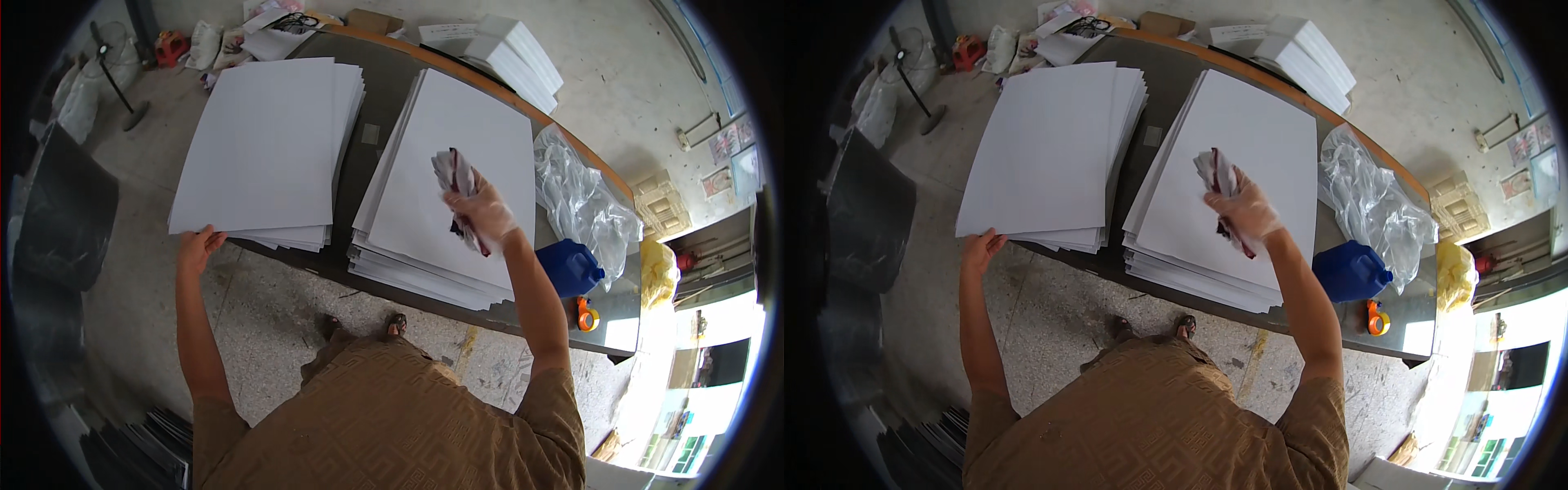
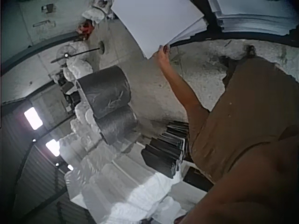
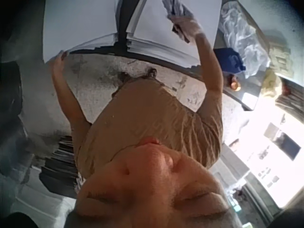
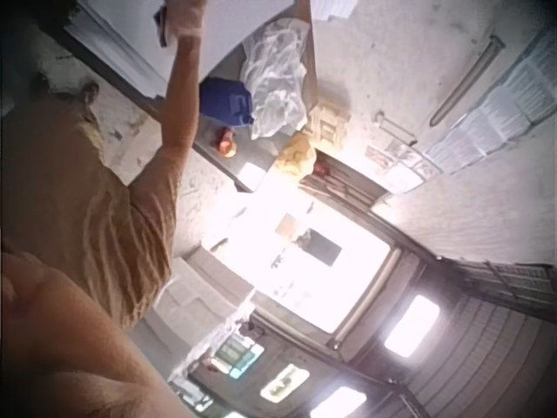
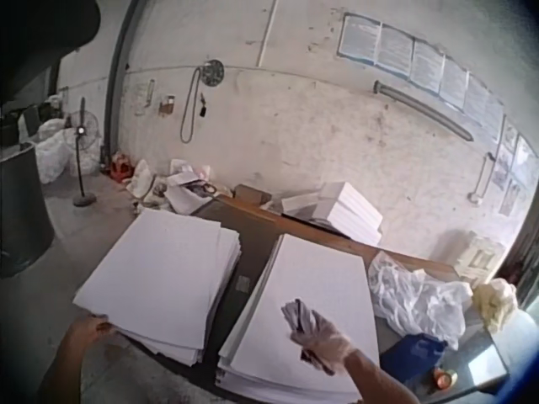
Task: The person wipes the surface of large white panels with a cloth. They repeatedly pick up a panel, wipe it, and place it back on the stack. At one point, they pour liquid from a blue bottle onto the cloth before resuming wiping.
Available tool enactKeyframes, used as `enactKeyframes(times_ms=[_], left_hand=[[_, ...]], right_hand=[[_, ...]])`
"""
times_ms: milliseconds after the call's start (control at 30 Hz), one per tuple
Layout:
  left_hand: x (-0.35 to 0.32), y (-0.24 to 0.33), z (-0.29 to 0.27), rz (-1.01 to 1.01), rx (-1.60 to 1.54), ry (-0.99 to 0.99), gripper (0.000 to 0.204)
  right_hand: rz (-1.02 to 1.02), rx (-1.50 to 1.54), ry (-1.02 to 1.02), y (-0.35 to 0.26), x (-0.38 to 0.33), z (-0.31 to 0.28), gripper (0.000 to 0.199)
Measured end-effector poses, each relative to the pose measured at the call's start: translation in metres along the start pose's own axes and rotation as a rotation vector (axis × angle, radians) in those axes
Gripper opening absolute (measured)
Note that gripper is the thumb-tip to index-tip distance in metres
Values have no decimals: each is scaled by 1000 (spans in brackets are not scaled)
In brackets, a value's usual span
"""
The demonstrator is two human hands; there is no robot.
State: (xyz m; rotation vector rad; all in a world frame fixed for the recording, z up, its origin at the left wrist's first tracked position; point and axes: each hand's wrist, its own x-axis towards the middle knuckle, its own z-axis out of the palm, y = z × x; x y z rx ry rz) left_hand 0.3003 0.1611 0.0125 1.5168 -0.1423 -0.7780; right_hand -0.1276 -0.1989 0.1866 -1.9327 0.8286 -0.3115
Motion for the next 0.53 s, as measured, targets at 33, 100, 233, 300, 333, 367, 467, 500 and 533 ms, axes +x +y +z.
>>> enactKeyframes(times_ms=[33, 100, 233, 300, 333, 367, 467, 500, 533], left_hand=[[-1, 0, -6, -13, 26, -8, 27], [-4, 5, 2, -9, 37, -27, 28], [-7, -6, 9, -8, -19, 26, 30], [-18, -7, 23, -46, 13, 114, 29], [-29, -11, 34, -70, 35, 153, 28], [-40, -18, 45, 117, 285, 259, 28], [-85, -42, 99, 762, 747, 332, 26], [-107, -48, 128, 998, 716, 192, 27], [-106, -49, 127, 992, 719, 183, 27]], right_hand=[[-100, -273, 108, 5, 2, 12, 53], [-321, -626, 127, 22, 3, 34, 58], [-453, -904, 45, 51, -5, 82, 65], [-443, -877, 39, 54, 1, 77, 66], [-430, -860, 35, 58, 0, 75, 66], [-464, -845, 55, 60, -3, 77, 66], [-547, -835, 81, 60, -2, 85, 65], [-542, -846, 56, 52, -5, 91, 65], [-538, -854, 36, 48, -8, 97, 65]])
